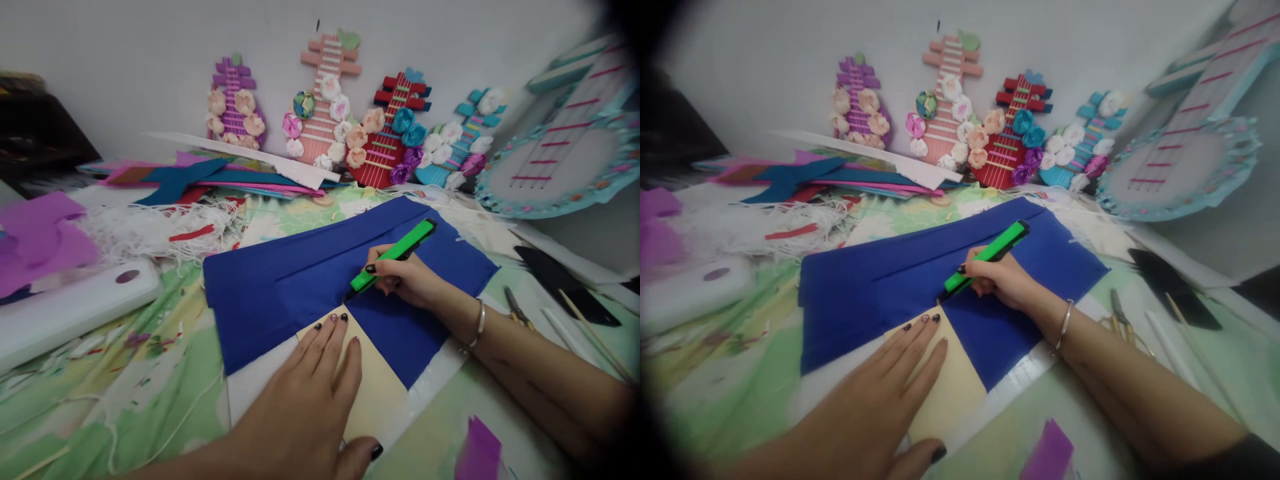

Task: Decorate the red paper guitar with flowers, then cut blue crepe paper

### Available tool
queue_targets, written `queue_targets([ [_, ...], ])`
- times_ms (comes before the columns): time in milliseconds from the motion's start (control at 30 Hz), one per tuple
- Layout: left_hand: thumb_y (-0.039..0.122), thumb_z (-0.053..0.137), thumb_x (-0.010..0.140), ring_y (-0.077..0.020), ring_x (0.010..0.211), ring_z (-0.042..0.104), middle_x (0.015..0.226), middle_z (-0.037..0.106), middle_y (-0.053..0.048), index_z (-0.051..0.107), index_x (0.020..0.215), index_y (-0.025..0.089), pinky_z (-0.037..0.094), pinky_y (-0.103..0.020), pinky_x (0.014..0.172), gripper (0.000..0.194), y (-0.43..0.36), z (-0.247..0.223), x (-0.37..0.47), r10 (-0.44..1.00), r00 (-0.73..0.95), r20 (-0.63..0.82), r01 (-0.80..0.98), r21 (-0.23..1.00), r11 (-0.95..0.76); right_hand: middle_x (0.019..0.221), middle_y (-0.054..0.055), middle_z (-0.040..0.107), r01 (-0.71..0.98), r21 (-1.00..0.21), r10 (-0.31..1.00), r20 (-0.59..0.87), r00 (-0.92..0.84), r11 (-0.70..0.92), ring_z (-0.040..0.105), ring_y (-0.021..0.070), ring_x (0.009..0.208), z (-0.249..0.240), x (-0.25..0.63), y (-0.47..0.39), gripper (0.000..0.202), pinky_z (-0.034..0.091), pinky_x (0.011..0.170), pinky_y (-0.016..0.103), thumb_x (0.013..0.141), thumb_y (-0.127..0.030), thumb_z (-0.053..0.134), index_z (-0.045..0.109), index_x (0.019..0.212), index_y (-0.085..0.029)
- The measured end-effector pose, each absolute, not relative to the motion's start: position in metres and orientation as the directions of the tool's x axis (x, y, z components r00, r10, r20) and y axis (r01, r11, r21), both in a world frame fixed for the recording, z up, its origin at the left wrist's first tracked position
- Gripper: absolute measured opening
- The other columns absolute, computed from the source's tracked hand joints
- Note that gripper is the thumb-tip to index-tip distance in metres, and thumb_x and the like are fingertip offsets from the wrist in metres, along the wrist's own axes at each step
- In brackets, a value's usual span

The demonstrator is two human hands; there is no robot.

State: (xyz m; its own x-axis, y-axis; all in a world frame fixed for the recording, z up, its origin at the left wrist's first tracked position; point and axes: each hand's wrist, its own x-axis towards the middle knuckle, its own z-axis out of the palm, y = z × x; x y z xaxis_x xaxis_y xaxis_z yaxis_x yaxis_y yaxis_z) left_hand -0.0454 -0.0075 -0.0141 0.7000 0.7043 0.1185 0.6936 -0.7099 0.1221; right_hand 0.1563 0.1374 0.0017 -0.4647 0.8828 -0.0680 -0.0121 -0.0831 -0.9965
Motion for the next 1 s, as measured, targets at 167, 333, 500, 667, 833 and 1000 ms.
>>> queue_targets([
  [167, 0.054, 0.035, 0.095, -0.0381, 0.135, 0.038, 0.146, 0.037, -0.026, 0.046, 0.139, 0.005, 0.043, -0.048, 0.102, 0.067, -0.016, -0.001, -0.044, 0.725, 0.683, 0.089, 0.724, 0.056, -0.688, 0.041, -0.009, 0.040, -0.171, -0.976, 0.909, -0.053, -0.414, -0.136, 0.033, 0.0055, 0.036, 0.002, 0.156, 0.140, 0.022, 0.025, 0.038, 0.019, 0.066, -0.027, 0.072, 0.052, 0.062, -0.019],
  [333, 0.058, 0.035, 0.093, -0.0381, 0.124, 0.052, 0.135, 0.051, -0.028, 0.055, 0.129, 0.003, 0.046, -0.045, 0.095, 0.069, -0.040, -0.009, -0.055, 0.681, 0.721, 0.132, 0.693, -0.167, -0.701, 0.054, -0.004, 0.056, -0.138, -0.990, 0.917, 0.030, -0.397, -0.027, 0.039, 0.0068, 0.044, 0.015, 0.160, 0.121, 0.017, 0.026, 0.041, 0.018, 0.073, -0.030, 0.070, 0.060, 0.081, -0.018],
  [500, 0.049, 0.048, 0.090, -0.0361, 0.114, 0.060, 0.124, 0.061, -0.025, 0.058, 0.126, 0.006, 0.046, -0.044, 0.092, 0.057, -0.066, -0.021, -0.072, 0.578, 0.798, 0.170, 0.591, -0.405, -0.698, 0.075, 0.004, 0.070, 0.096, -0.959, 0.932, 0.229, -0.281, 0.265, 0.055, 0.0110, 0.053, 0.032, 0.174, 0.084, 0.032, 0.039, 0.046, 0.021, 0.081, -0.032, 0.067, 0.062, 0.109, -0.017],
  [667, 0.039, 0.050, 0.087, -0.0405, 0.108, 0.063, 0.115, 0.065, -0.027, 0.069, 0.110, 0.006, 0.047, -0.050, 0.091, 0.045, -0.087, -0.010, -0.076, 0.777, 0.621, 0.098, 0.742, -0.391, -0.544, 0.082, 0.006, 0.073, 0.286, -0.890, 0.906, 0.253, -0.339, 0.355, 0.069, 0.0189, 0.062, 0.025, 0.203, 0.058, 0.036, 0.055, 0.058, 0.030, 0.084, -0.039, 0.067, 0.061, 0.115, -0.022],
  [833, 0.052, 0.054, 0.081, -0.0428, 0.101, 0.065, 0.106, 0.069, -0.028, 0.074, 0.098, 0.006, 0.050, -0.054, 0.083, 0.054, -0.088, 0.003, -0.069, 0.823, 0.546, 0.158, 0.813, -0.335, -0.476, 0.100, 0.009, 0.074, 0.461, -0.669, 0.794, 0.350, -0.496, 0.583, 0.072, 0.0260, 0.089, 0.004, 0.228, 0.048, 0.018, 0.058, 0.077, 0.035, 0.080, -0.036, 0.071, 0.063, 0.090, -0.022],
  [1000, 0.045, 0.045, 0.091, -0.0349, 0.112, 0.061, 0.121, 0.064, -0.022, 0.068, 0.115, 0.008, 0.048, -0.048, 0.092, 0.050, -0.058, 0.019, -0.037, 0.673, 0.723, 0.158, 0.685, -0.296, -0.666, 0.118, 0.011, 0.067, 0.424, -0.547, 0.664, 0.375, -0.647, 0.722, 0.066, 0.0254, 0.107, -0.006, 0.230, 0.042, 0.023, 0.053, 0.091, 0.038, 0.081, -0.026, 0.070, 0.059, 0.101, -0.024],
])
